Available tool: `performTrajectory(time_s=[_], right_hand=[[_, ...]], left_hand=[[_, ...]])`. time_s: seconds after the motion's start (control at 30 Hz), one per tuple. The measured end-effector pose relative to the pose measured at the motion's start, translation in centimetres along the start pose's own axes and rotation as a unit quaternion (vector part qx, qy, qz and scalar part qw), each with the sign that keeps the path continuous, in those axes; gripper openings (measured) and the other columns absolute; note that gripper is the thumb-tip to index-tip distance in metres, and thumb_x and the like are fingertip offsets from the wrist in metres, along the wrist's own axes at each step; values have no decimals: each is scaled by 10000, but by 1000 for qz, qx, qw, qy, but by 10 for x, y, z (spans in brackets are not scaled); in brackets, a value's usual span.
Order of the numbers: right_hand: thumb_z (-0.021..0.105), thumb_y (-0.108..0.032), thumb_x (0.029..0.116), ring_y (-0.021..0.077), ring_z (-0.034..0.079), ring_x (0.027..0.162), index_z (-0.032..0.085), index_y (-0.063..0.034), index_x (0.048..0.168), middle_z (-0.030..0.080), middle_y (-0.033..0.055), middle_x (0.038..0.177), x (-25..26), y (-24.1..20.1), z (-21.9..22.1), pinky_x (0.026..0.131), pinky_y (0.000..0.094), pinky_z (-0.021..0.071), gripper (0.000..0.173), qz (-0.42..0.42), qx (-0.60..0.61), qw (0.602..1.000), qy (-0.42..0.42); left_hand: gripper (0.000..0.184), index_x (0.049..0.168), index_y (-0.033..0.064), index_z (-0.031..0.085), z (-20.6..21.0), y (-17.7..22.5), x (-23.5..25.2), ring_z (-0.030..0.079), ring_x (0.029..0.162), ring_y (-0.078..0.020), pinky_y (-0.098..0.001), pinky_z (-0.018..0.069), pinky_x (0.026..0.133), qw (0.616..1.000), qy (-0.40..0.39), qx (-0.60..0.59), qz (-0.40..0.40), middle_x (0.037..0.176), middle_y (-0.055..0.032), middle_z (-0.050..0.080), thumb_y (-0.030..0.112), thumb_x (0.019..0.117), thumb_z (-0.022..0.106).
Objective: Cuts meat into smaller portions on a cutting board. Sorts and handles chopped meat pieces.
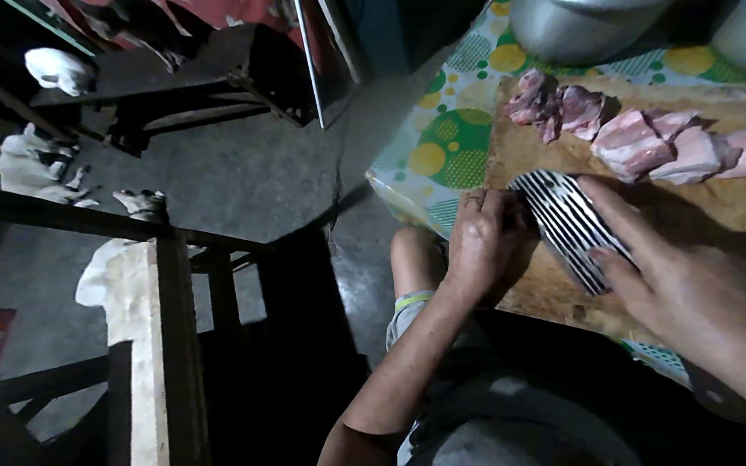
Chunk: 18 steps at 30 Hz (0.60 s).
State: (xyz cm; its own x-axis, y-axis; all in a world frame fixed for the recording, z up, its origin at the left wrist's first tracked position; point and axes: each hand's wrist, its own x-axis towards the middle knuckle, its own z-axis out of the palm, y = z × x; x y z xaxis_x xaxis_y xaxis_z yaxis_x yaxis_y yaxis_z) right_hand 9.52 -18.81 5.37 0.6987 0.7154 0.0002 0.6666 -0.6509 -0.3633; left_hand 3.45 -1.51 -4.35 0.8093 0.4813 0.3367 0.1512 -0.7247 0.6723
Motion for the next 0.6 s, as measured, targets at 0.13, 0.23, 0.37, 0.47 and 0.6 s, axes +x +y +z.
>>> performTrajectory(time_s=[0.13, 0.23, 0.37, 0.47, 0.6], right_hand=[[516, -198, 1023, 483, 637, 638, 342, -273, 1612, 684, 265, 833, -13, 2, -10, 552, 646, 478, 619, 0, 10, 1000, 18], [503, -198, 1013, 452, 614, 571, 343, -275, 1612, 671, 239, 772, -12, -5, -7, 502, 616, 464, 625, -18, -4, 999, 32], [525, -159, 1009, 462, 625, 581, 324, -278, 1618, 670, 239, 759, -5, -8, -6, 515, 622, 483, 652, -22, -18, 1000, 4], [574, -106, 1000, 483, 624, 608, 329, -263, 1617, 653, 250, 721, 11, -15, 0, 563, 645, 482, 682, -19, -26, 999, 11], [589, -135, 1019, 461, 632, 633, 195, -377, 1637, 643, 216, 704, 52, -32, 7, 561, 608, 483, 772, 34, -42, 998, -34]], left_hand=[[217, 1021, 50, 734, -1, -4, -4, 674, 950, -205, -360, 560, 861, 997, 26, -70, 10, 966, -88, 706, 183, 858, 785], [191, 971, 48, 747, 0, -4, -6, 685, 936, -219, -354, 575, 837, 998, 41, -46, 13, 948, -102, 705, 144, 816, 804], [189, 954, 44, 760, 2, -6, -3, 674, 1002, -257, -365, 570, 872, 999, 19, -15, 29, 1006, -126, 701, 107, 788, 824], [157, 944, 53, 755, 1, -5, -2, 663, 1012, -244, -350, 561, 882, 999, 0, -13, 30, 1021, -116, 692, 94, 800, 803], [130, 949, 55, 758, 1, -5, -1, 668, 992, -237, -340, 566, 870, 999, 0, -6, 35, 1014, -116, 692, 78, 823, 778]])
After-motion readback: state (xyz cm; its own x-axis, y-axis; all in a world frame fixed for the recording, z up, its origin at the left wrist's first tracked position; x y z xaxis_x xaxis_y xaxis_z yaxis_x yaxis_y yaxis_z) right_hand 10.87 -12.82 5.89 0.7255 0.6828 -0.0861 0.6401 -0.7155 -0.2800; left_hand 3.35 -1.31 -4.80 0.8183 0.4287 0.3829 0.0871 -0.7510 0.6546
